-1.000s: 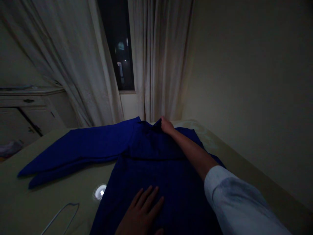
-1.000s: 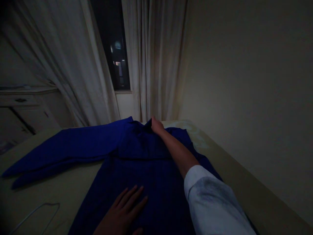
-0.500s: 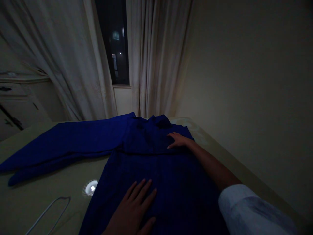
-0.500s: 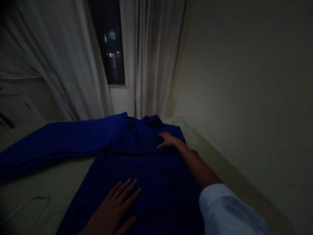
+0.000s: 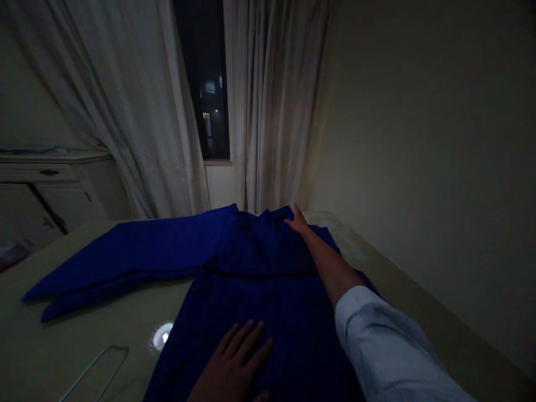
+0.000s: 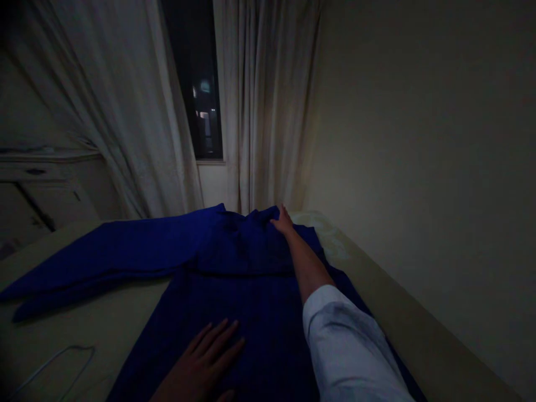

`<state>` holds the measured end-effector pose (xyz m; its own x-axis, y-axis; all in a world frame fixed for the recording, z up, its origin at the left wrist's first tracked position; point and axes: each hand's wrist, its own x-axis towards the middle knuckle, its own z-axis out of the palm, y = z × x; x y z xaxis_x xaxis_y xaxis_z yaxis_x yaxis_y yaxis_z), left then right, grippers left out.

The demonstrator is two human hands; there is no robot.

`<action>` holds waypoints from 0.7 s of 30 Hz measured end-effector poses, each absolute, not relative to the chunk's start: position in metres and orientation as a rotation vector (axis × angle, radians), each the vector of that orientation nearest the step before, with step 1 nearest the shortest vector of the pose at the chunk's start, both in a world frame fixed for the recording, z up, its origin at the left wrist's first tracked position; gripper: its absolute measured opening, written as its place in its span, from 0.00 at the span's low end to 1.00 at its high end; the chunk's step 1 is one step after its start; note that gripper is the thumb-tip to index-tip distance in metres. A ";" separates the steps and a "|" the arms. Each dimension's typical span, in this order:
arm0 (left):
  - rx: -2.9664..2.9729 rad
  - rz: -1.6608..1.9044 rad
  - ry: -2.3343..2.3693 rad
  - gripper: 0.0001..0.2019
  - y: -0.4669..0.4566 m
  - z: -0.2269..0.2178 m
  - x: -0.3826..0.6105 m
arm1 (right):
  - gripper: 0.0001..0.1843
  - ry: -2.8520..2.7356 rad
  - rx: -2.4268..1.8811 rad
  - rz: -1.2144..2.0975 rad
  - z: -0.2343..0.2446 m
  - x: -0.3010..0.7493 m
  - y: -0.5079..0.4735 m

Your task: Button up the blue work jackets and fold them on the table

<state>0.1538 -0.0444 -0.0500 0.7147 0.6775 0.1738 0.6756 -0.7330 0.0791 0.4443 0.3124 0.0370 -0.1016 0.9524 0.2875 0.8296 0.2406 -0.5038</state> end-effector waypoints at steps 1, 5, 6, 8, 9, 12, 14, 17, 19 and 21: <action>2.928 0.310 1.151 0.49 -0.045 -0.049 0.154 | 0.32 -1.942 -1.627 0.267 0.038 0.441 0.314; 2.968 0.331 1.129 0.49 -0.052 -0.038 0.154 | 0.18 -2.092 -1.546 0.349 0.030 0.434 0.295; 2.963 0.331 1.131 0.48 -0.054 -0.035 0.153 | 0.16 -2.166 -1.507 0.421 0.027 0.433 0.286; 2.950 0.325 1.126 0.46 -0.056 -0.030 0.153 | 0.18 -2.351 -1.402 0.645 0.021 0.435 0.267; 2.941 0.322 1.127 0.45 -0.056 -0.028 0.153 | 0.19 -2.428 -1.343 0.767 0.019 0.436 0.257; 2.888 0.309 1.135 0.41 -0.056 -0.028 0.154 | 0.23 -2.468 -1.298 0.821 0.021 0.444 0.233; 2.841 0.306 1.144 0.40 -0.056 -0.030 0.154 | 0.32 -2.458 -1.329 0.647 0.026 0.454 0.217; 2.778 0.307 1.140 0.41 -0.055 -0.031 0.153 | 0.41 -2.578 -1.307 0.486 0.030 0.476 0.192; 2.734 0.304 1.151 0.41 -0.056 -0.031 0.153 | 0.33 -2.604 -1.340 0.353 0.027 0.492 0.176; 2.690 0.292 1.166 0.41 -0.058 -0.030 0.152 | 0.18 -2.562 -1.419 0.173 0.022 0.506 0.162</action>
<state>0.1521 -0.0576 -0.0303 0.6700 0.7353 0.1025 0.6968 -0.6704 0.2550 0.5065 0.1622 0.0216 -0.5155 0.8479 0.1242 0.8235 0.5302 -0.2016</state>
